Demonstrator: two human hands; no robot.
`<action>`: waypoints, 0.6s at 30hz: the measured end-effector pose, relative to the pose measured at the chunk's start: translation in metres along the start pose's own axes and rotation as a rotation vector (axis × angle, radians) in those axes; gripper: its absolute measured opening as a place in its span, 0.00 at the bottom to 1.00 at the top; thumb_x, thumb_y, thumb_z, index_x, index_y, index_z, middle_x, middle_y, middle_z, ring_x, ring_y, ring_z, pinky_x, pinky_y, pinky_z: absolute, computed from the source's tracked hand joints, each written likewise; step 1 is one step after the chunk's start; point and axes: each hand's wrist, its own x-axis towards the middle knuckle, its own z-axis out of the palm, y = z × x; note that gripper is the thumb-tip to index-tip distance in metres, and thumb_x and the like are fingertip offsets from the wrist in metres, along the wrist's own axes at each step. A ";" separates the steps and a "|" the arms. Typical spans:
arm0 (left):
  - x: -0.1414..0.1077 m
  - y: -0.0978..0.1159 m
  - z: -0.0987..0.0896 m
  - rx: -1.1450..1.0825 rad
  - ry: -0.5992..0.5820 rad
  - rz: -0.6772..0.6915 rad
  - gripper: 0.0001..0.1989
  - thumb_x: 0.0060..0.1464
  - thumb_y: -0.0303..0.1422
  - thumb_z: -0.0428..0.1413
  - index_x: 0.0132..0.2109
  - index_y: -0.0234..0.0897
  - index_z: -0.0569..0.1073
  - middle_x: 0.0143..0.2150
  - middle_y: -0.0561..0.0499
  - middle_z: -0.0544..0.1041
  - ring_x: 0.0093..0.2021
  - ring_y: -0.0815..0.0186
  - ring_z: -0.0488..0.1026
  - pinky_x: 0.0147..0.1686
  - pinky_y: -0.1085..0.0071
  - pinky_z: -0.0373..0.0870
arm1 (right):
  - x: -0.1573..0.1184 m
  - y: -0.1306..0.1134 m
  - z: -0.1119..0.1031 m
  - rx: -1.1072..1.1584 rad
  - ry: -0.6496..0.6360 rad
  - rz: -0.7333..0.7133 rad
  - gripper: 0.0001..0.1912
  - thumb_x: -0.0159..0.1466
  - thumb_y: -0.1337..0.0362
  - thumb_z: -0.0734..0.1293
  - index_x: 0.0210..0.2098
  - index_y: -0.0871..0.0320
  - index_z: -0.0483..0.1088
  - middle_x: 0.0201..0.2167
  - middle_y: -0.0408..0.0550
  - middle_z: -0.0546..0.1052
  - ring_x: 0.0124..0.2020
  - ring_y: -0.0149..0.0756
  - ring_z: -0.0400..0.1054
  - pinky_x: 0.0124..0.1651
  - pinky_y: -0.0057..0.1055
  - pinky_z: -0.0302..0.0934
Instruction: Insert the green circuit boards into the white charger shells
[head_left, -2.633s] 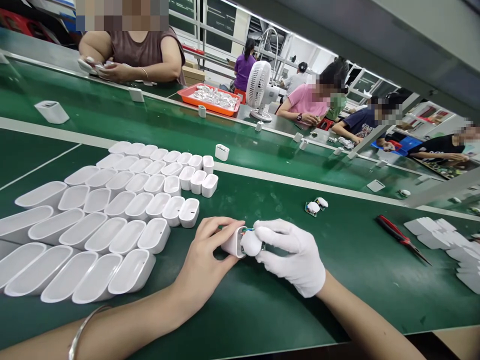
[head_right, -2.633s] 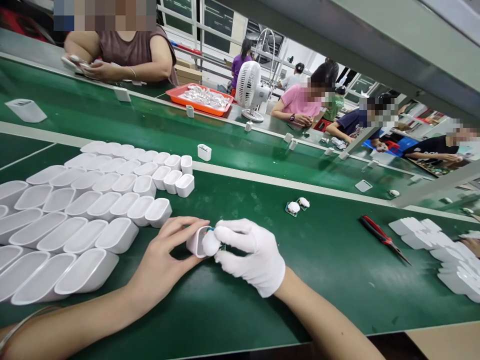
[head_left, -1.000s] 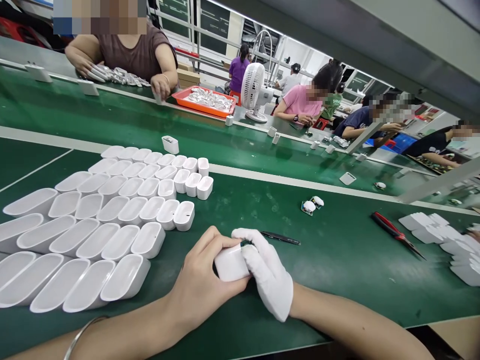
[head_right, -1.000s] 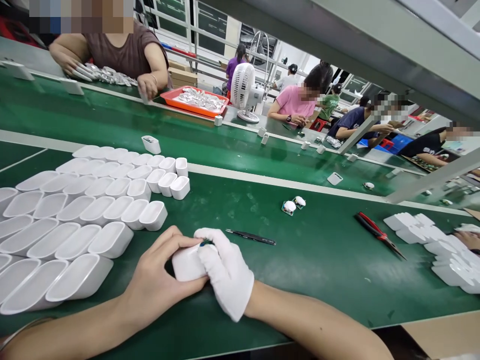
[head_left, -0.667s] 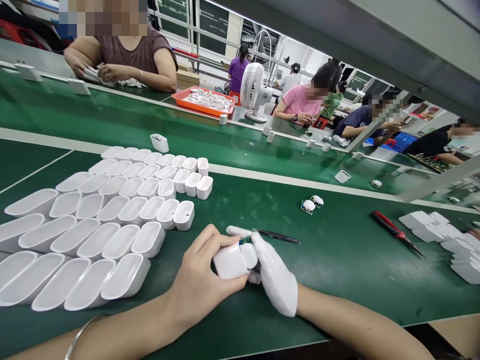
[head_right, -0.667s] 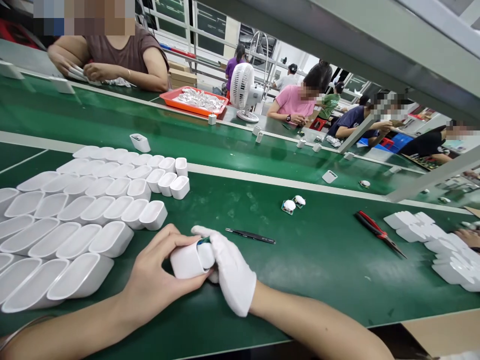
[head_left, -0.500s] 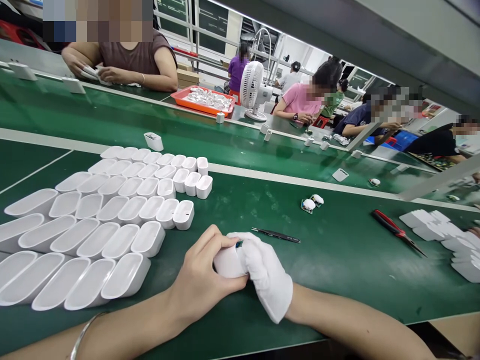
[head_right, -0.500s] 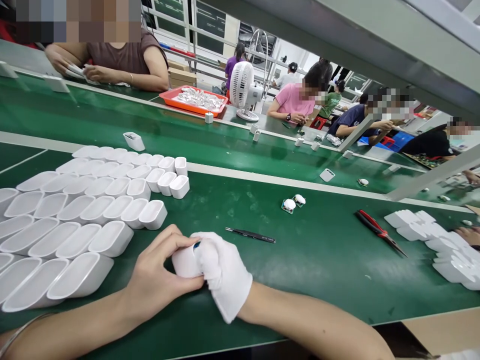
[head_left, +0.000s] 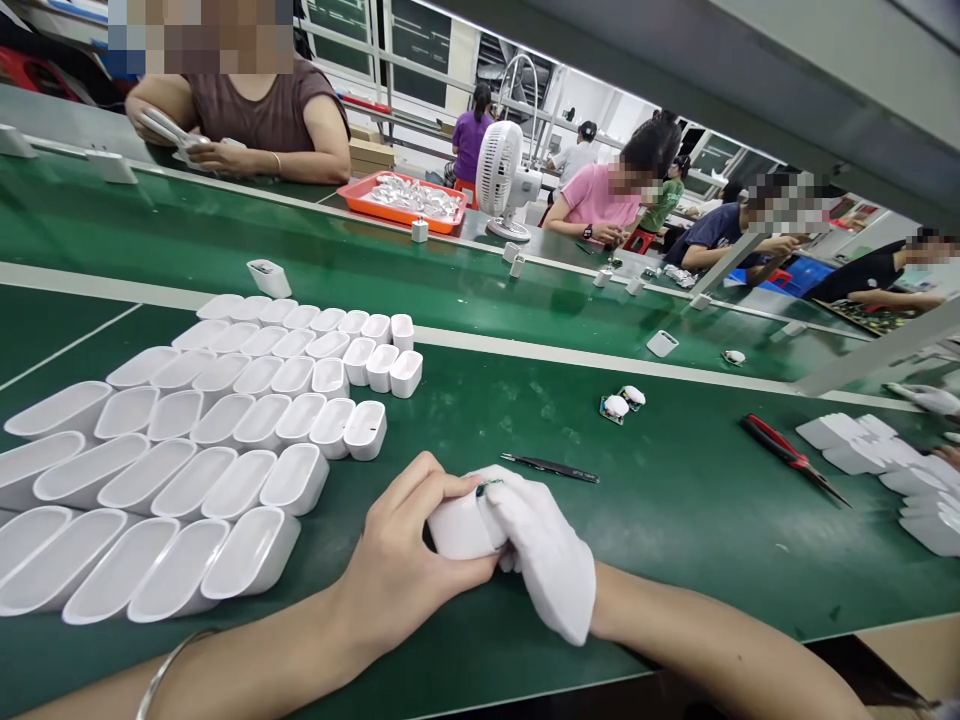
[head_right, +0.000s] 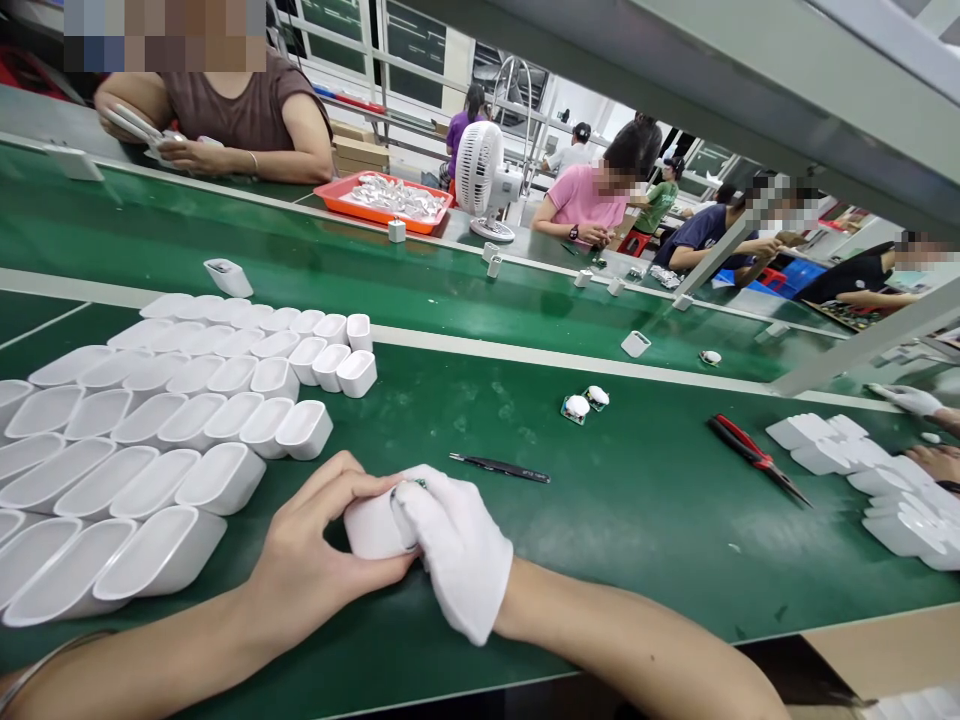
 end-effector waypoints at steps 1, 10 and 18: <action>0.001 -0.001 -0.001 -0.005 0.003 -0.003 0.18 0.41 0.23 0.63 0.42 0.38 0.71 0.31 0.56 0.63 0.28 0.71 0.65 0.26 0.73 0.63 | 0.000 0.002 -0.002 0.067 -0.029 0.072 0.33 0.65 0.39 0.49 0.40 0.60 0.70 0.19 0.42 0.66 0.19 0.28 0.59 0.22 0.26 0.55; 0.009 -0.008 -0.007 -0.051 -0.024 0.121 0.23 0.46 0.30 0.66 0.50 0.40 0.70 0.41 0.49 0.74 0.40 0.63 0.70 0.37 0.67 0.70 | 0.009 0.012 -0.002 0.203 -0.063 -0.010 0.26 0.66 0.43 0.54 0.47 0.54 0.70 0.36 0.49 0.74 0.37 0.38 0.70 0.42 0.37 0.67; 0.009 -0.010 -0.005 -0.033 -0.044 0.146 0.24 0.48 0.28 0.64 0.52 0.41 0.71 0.43 0.49 0.77 0.41 0.63 0.71 0.40 0.67 0.70 | 0.003 0.007 0.006 0.095 0.079 -0.203 0.19 0.68 0.50 0.55 0.50 0.54 0.66 0.38 0.47 0.72 0.44 0.36 0.67 0.49 0.35 0.63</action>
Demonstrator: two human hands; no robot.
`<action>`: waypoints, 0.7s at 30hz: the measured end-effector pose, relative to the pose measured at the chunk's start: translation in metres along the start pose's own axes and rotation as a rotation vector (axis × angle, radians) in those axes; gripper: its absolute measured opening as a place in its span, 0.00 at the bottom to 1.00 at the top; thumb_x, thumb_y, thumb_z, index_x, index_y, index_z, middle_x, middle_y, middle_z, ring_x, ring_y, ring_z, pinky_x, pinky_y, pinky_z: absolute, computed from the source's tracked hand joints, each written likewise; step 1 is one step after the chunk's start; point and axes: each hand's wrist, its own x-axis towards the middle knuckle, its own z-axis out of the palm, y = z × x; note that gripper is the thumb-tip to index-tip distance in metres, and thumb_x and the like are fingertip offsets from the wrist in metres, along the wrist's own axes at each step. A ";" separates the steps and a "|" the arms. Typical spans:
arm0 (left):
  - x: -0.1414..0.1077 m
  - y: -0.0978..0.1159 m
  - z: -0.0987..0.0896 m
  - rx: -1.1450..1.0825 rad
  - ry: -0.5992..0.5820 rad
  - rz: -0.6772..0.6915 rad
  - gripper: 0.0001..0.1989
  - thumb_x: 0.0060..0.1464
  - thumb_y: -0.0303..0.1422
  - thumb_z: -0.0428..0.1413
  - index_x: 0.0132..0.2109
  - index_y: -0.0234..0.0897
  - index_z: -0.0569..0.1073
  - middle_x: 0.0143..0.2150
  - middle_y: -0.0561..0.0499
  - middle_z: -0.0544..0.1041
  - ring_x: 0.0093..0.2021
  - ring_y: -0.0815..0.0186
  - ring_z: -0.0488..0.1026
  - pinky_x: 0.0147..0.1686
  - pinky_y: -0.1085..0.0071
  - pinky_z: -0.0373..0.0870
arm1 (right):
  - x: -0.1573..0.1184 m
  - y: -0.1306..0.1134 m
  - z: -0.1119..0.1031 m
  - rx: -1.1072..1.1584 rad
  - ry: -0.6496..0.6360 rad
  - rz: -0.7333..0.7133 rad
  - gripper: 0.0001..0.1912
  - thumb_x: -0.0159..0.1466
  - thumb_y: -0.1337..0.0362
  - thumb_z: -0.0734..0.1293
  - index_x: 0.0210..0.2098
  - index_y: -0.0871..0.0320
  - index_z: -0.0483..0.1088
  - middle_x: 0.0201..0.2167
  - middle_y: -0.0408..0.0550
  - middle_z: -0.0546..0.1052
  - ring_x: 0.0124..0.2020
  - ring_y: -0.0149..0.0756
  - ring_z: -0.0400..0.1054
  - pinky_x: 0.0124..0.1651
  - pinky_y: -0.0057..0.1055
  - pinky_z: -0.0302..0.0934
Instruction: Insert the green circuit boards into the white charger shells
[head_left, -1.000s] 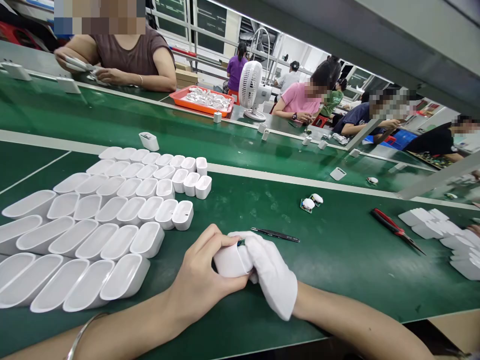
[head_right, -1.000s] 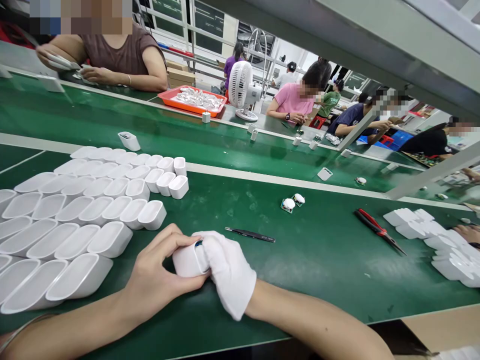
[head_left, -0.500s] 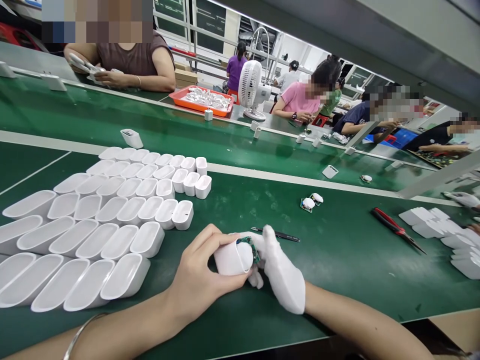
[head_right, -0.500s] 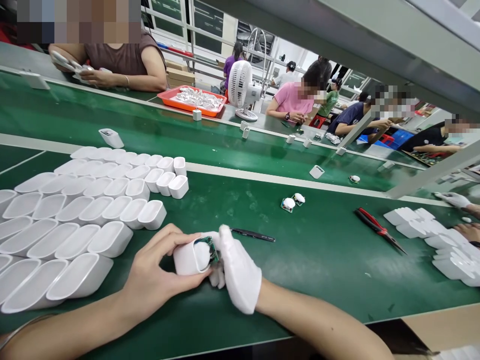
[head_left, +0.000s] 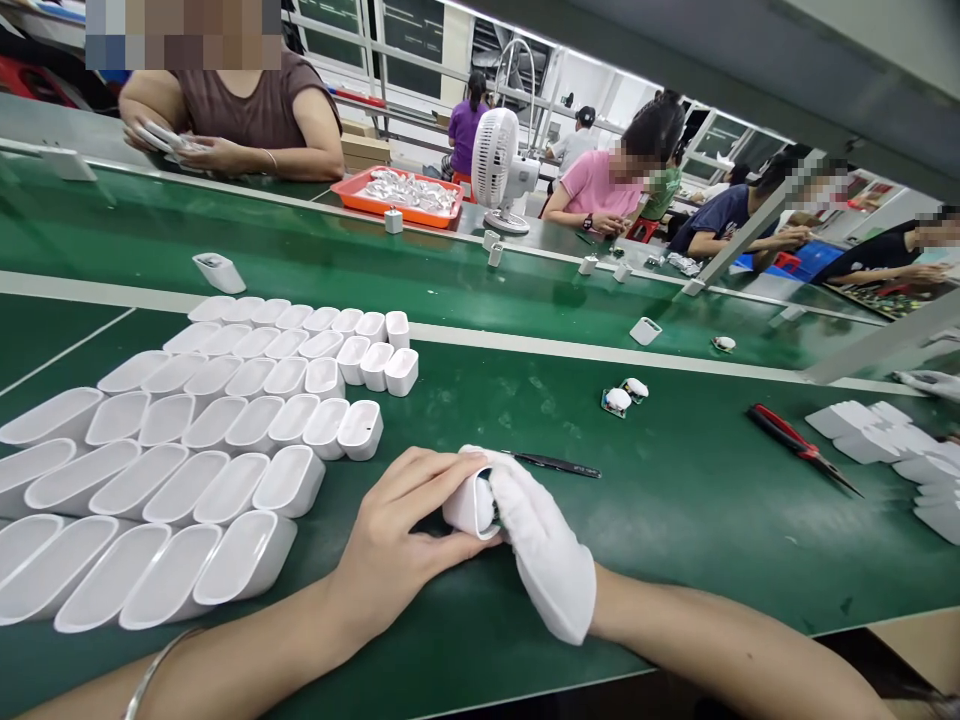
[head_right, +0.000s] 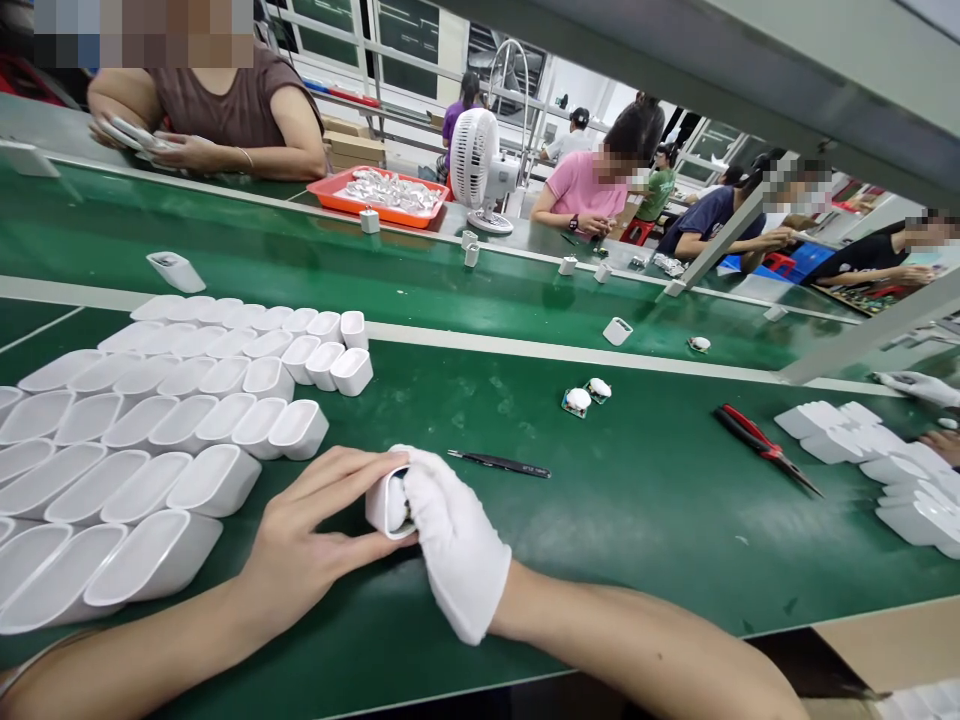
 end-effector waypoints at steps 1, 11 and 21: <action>0.000 -0.001 0.000 -0.007 -0.008 -0.019 0.23 0.47 0.28 0.64 0.52 0.42 0.72 0.44 0.50 0.77 0.41 0.63 0.72 0.40 0.67 0.70 | 0.001 -0.002 0.001 -0.001 0.008 0.010 0.19 0.68 0.50 0.56 0.48 0.55 0.67 0.38 0.47 0.72 0.42 0.36 0.67 0.48 0.34 0.63; 0.008 -0.012 0.002 -0.048 -0.327 -0.552 0.24 0.49 0.24 0.53 0.54 0.44 0.72 0.45 0.51 0.76 0.43 0.62 0.76 0.43 0.66 0.73 | 0.037 -0.019 -0.096 -1.102 0.044 0.264 0.14 0.55 0.51 0.69 0.32 0.55 0.75 0.36 0.50 0.73 0.36 0.42 0.67 0.37 0.35 0.59; 0.005 -0.014 0.005 -0.136 -0.264 -0.676 0.22 0.48 0.27 0.54 0.53 0.41 0.71 0.50 0.50 0.77 0.48 0.60 0.75 0.50 0.63 0.70 | 0.035 -0.019 -0.083 -1.256 -0.120 0.290 0.12 0.65 0.58 0.63 0.46 0.54 0.64 0.37 0.47 0.73 0.34 0.36 0.68 0.33 0.29 0.56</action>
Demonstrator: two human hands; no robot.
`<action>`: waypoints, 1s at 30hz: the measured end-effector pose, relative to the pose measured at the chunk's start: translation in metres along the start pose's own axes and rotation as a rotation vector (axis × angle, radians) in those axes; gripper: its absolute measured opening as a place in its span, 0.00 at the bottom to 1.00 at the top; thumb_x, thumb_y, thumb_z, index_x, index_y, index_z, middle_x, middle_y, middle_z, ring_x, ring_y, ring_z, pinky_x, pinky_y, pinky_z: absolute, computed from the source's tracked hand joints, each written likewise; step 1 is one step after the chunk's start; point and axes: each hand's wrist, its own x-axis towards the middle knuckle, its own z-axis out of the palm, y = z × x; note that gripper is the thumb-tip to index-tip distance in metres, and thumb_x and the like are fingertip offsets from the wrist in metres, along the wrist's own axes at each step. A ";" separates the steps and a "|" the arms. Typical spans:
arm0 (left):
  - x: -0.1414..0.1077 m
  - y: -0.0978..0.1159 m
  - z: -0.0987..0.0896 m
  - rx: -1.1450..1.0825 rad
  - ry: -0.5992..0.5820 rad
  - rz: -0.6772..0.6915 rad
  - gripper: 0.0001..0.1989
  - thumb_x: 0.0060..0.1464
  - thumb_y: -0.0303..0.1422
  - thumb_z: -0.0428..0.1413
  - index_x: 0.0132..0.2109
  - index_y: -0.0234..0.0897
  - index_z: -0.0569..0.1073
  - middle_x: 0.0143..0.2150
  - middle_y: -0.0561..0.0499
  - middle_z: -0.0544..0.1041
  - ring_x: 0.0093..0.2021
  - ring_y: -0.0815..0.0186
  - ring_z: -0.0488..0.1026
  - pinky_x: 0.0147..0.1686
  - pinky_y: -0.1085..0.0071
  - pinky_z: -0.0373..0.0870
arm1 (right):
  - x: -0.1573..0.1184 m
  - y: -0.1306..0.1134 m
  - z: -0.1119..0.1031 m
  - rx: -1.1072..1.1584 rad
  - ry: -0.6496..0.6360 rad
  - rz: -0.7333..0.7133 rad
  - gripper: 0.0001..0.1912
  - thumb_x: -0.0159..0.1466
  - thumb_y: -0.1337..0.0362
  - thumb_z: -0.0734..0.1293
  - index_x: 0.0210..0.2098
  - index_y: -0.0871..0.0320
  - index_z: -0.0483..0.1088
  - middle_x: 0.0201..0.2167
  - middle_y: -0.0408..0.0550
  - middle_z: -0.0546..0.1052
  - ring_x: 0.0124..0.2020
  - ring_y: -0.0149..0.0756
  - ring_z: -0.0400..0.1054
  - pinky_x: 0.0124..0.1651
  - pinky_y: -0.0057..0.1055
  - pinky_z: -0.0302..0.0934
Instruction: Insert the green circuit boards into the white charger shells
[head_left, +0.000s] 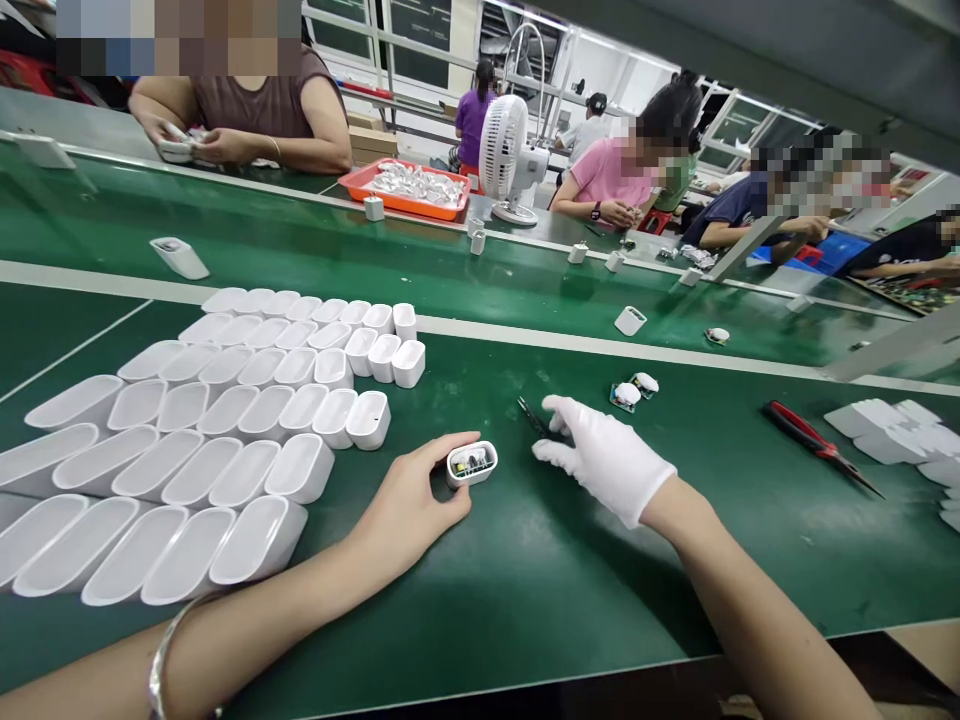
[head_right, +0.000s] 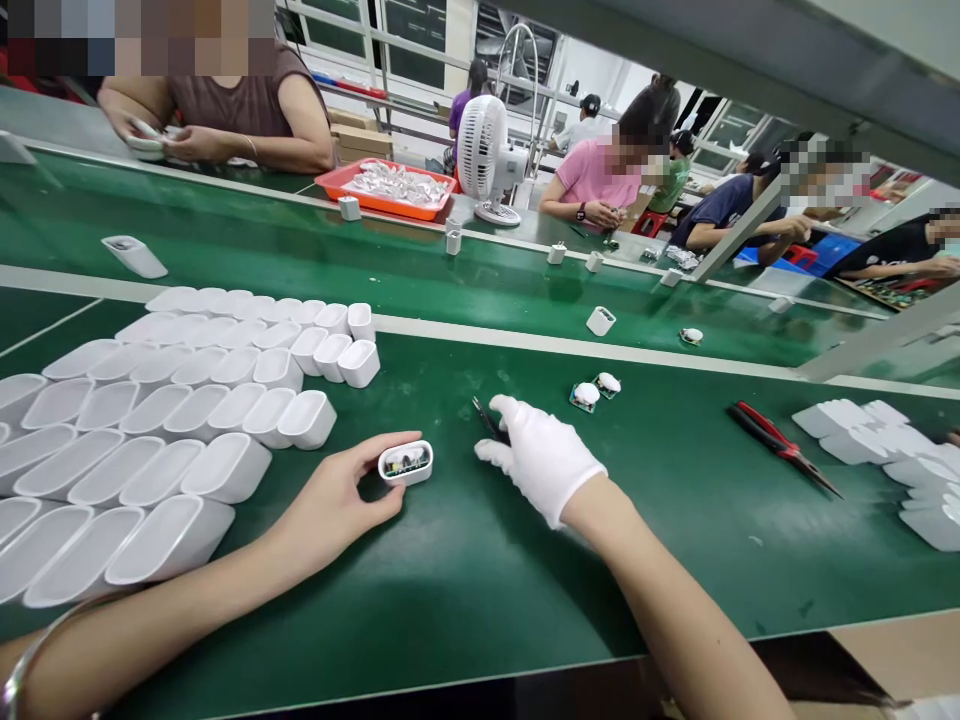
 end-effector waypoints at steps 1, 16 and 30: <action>0.000 0.000 0.000 -0.004 0.000 -0.006 0.21 0.49 0.27 0.54 0.52 0.41 0.71 0.50 0.51 0.77 0.48 0.60 0.75 0.50 0.64 0.70 | 0.001 -0.003 0.002 -0.078 -0.004 0.013 0.13 0.64 0.58 0.63 0.47 0.55 0.65 0.39 0.49 0.73 0.37 0.38 0.68 0.33 0.29 0.56; 0.001 -0.003 0.002 -0.062 0.020 -0.052 0.18 0.51 0.30 0.57 0.50 0.48 0.73 0.50 0.58 0.77 0.50 0.62 0.73 0.53 0.65 0.67 | -0.016 -0.018 -0.005 -0.344 0.244 -0.328 0.14 0.64 0.74 0.57 0.42 0.54 0.68 0.37 0.47 0.67 0.31 0.33 0.60 0.28 0.27 0.47; 0.002 0.001 0.000 -0.060 -0.016 -0.050 0.15 0.51 0.29 0.57 0.47 0.47 0.75 0.48 0.57 0.79 0.49 0.62 0.74 0.51 0.66 0.69 | -0.014 -0.030 -0.003 -0.492 0.375 -0.435 0.15 0.59 0.79 0.58 0.37 0.54 0.68 0.31 0.45 0.67 0.27 0.31 0.54 0.27 0.29 0.40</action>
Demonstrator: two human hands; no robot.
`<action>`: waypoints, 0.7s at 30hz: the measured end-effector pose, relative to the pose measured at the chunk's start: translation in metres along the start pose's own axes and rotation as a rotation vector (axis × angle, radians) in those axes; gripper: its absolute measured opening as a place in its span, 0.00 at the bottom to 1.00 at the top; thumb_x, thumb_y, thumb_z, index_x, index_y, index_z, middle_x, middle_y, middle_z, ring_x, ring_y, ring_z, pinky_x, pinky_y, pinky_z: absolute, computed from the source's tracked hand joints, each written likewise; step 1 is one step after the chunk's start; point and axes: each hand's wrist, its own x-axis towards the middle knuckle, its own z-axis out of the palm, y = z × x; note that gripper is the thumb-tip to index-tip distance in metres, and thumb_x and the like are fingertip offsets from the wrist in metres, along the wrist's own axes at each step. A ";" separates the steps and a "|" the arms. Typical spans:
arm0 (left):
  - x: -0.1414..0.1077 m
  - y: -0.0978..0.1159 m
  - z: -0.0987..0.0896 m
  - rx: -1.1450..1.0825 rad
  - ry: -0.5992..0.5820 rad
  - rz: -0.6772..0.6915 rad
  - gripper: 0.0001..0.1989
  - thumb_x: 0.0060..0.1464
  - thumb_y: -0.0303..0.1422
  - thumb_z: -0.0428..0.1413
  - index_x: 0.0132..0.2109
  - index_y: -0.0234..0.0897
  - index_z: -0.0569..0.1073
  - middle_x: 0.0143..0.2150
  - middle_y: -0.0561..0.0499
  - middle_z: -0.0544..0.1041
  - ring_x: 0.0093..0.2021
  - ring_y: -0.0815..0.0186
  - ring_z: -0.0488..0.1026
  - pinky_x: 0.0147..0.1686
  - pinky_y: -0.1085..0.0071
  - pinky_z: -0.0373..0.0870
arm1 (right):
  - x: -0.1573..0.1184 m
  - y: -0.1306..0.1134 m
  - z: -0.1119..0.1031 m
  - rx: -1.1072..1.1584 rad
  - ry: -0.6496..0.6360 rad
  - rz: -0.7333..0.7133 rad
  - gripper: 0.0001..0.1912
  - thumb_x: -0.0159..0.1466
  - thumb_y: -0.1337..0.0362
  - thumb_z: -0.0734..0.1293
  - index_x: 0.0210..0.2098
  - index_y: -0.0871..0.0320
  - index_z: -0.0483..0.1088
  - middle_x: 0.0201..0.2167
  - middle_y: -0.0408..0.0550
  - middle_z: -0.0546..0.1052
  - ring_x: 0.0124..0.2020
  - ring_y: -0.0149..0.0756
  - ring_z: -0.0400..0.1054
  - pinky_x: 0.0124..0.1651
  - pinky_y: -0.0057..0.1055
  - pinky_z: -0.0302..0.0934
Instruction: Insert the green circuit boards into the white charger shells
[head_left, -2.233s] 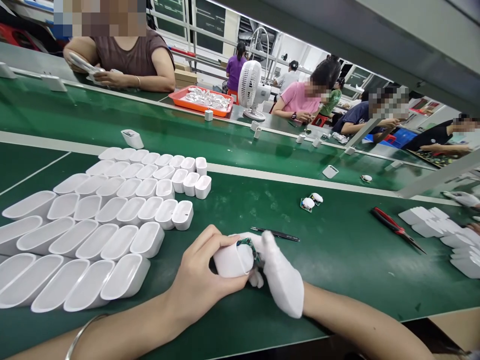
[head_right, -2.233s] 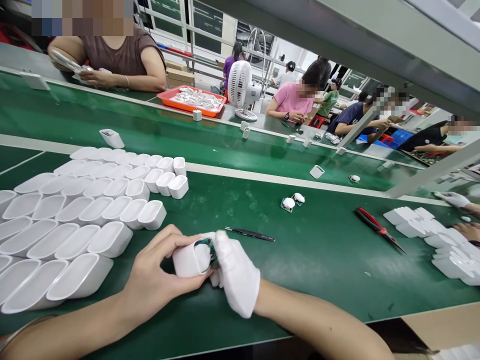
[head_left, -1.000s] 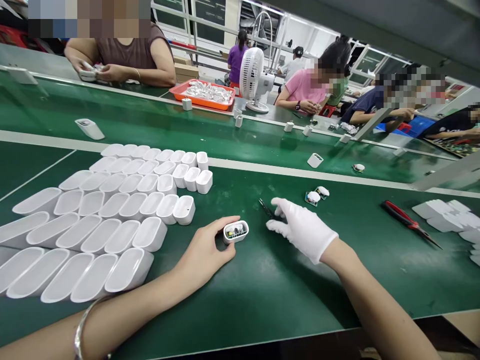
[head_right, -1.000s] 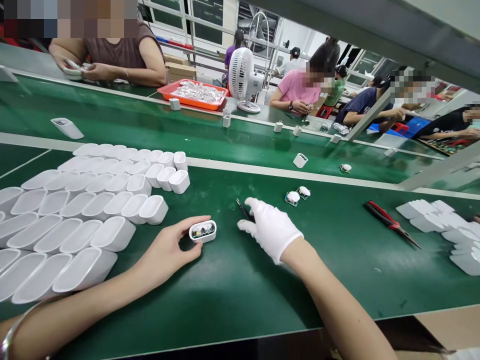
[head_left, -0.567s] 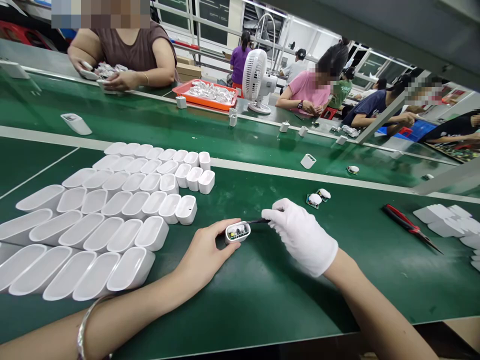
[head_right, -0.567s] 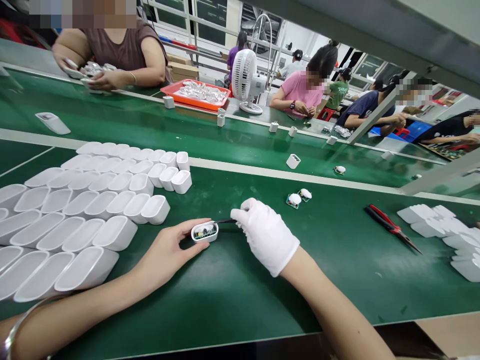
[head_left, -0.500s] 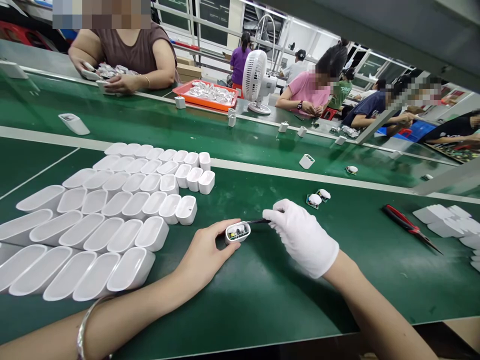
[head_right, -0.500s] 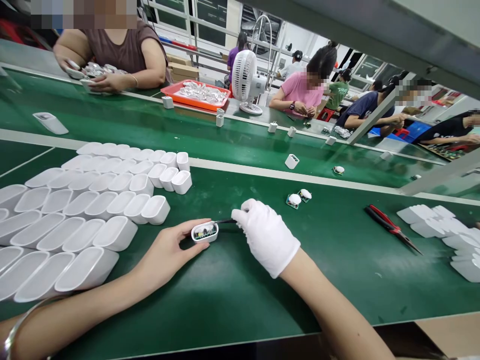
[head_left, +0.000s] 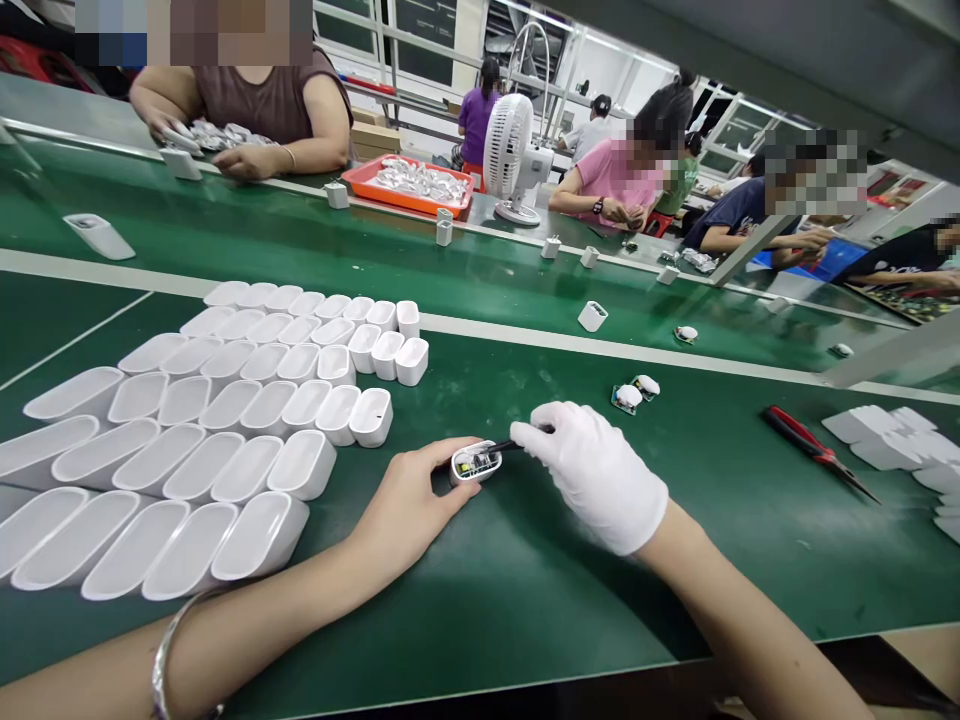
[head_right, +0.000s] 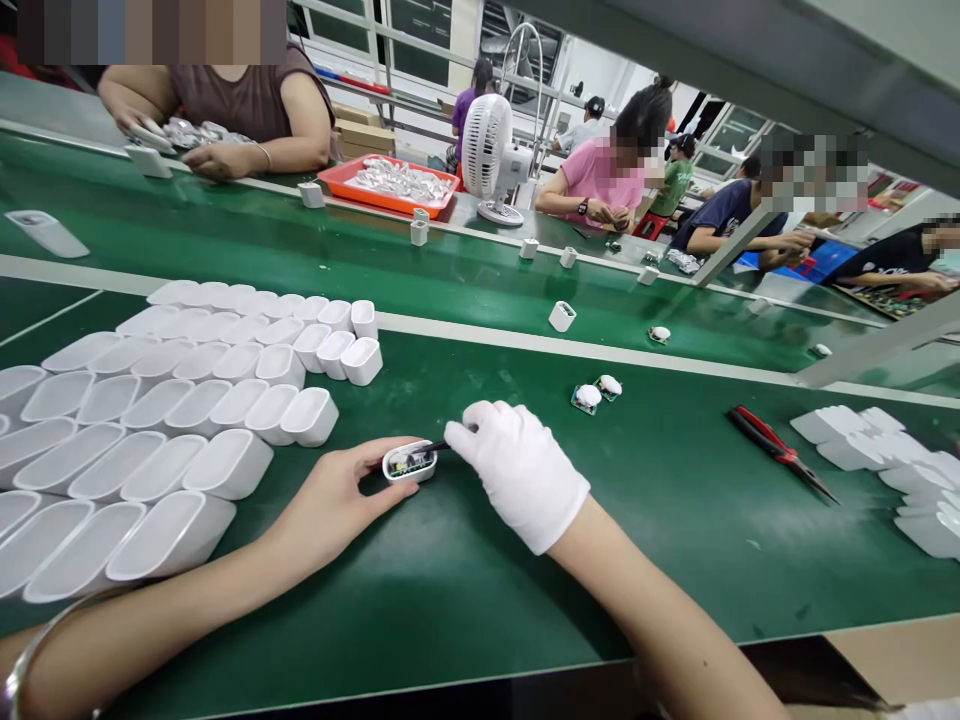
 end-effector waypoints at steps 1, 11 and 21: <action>0.000 0.000 0.000 -0.001 0.000 -0.001 0.15 0.51 0.29 0.57 0.47 0.47 0.75 0.48 0.57 0.79 0.48 0.62 0.74 0.51 0.66 0.69 | -0.001 0.004 0.000 0.013 0.010 0.005 0.15 0.59 0.79 0.59 0.37 0.54 0.68 0.31 0.45 0.67 0.27 0.31 0.55 0.27 0.29 0.40; 0.000 -0.001 0.001 -0.005 0.036 -0.009 0.16 0.49 0.30 0.58 0.47 0.46 0.76 0.47 0.57 0.79 0.47 0.61 0.75 0.50 0.64 0.70 | -0.003 0.006 0.004 0.308 -0.041 0.156 0.14 0.62 0.75 0.57 0.41 0.54 0.69 0.37 0.46 0.67 0.30 0.29 0.60 0.26 0.25 0.45; -0.001 -0.002 0.001 0.003 0.055 -0.079 0.27 0.48 0.31 0.60 0.57 0.42 0.70 0.53 0.53 0.77 0.52 0.58 0.73 0.55 0.61 0.68 | -0.004 -0.003 0.005 0.437 -0.138 0.091 0.12 0.64 0.73 0.56 0.39 0.54 0.68 0.37 0.44 0.67 0.30 0.28 0.60 0.28 0.24 0.48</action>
